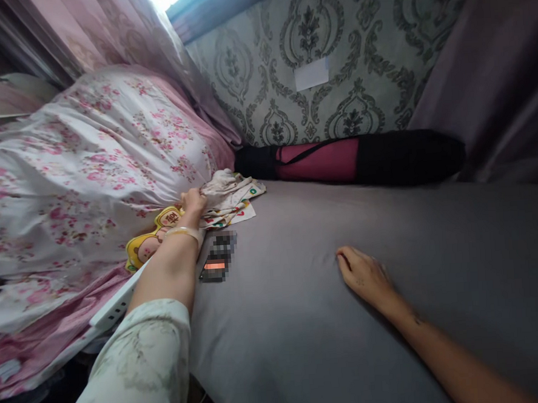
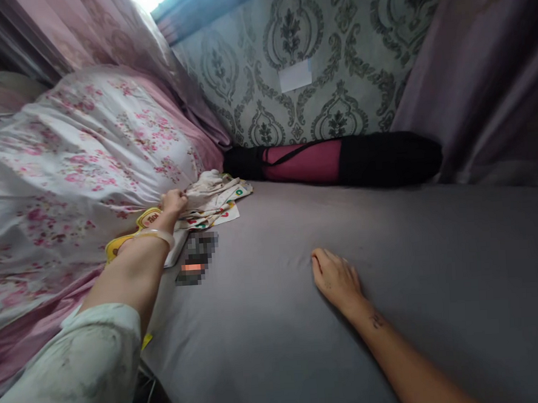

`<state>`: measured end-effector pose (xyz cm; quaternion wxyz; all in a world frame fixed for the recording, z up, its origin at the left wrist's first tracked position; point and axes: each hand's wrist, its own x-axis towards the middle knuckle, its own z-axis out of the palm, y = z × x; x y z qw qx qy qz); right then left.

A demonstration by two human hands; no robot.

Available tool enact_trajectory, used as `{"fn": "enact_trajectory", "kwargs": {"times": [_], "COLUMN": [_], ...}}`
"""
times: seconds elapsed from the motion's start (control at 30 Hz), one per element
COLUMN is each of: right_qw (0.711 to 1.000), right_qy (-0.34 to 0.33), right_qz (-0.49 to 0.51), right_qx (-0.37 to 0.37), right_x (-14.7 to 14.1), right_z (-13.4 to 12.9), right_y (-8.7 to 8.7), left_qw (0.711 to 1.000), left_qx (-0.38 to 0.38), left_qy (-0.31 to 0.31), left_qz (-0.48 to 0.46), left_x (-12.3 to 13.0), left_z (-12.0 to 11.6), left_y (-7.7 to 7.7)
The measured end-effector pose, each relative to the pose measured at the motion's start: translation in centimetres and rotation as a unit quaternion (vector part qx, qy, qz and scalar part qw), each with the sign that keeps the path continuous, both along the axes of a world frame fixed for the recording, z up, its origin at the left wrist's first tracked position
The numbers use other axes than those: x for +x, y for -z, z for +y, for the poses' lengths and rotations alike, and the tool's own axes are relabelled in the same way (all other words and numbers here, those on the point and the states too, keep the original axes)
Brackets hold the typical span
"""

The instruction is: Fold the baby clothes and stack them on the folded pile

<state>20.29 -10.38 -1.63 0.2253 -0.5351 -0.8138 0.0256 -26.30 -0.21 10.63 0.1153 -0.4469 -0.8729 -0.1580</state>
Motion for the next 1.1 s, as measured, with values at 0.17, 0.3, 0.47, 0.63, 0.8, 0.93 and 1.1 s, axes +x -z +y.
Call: {"fn": "enact_trajectory", "kwargs": {"times": [0.17, 0.3, 0.47, 0.63, 0.8, 0.93, 1.1], "right_qw": [1.000, 1.000, 0.999, 0.998, 0.971, 0.900, 0.827], "right_qy": [-0.001, 0.011, 0.015, 0.000, 0.012, 0.013, 0.005], "right_qz": [-0.007, -0.003, -0.008, 0.039, 0.222, 0.411, 0.553], "right_qx": [0.002, -0.012, -0.029, -0.047, -0.091, -0.145, -0.103], "right_x": [-0.2, -0.3, -0.4, 0.1, 0.9, 1.0, 1.1], "right_z": [-0.1, -0.3, -0.7, -0.5, 0.6, 0.8, 0.3], "right_y": [-0.1, -0.5, -1.1, -1.0, -0.7, -2.4, -5.7], "left_qw": [0.990, 0.962, 0.897, 0.810, 0.725, 0.693, 0.666], "left_qx": [0.114, 0.210, 0.311, 0.354, 0.310, 0.298, 0.299], "left_qy": [0.077, 0.160, 0.252, 0.289, 0.371, 0.419, 0.506], "left_qz": [-0.012, -0.068, -0.188, -0.368, -0.490, -0.505, -0.460], "left_x": [3.8, 7.6, 13.1, 20.0, 26.4, 30.3, 33.8], "left_z": [1.7, 3.4, 4.8, 4.1, 1.5, -0.4, -2.0], "left_y": [-4.3, -6.9, -8.3, -8.7, -8.6, -8.2, -7.5]}}
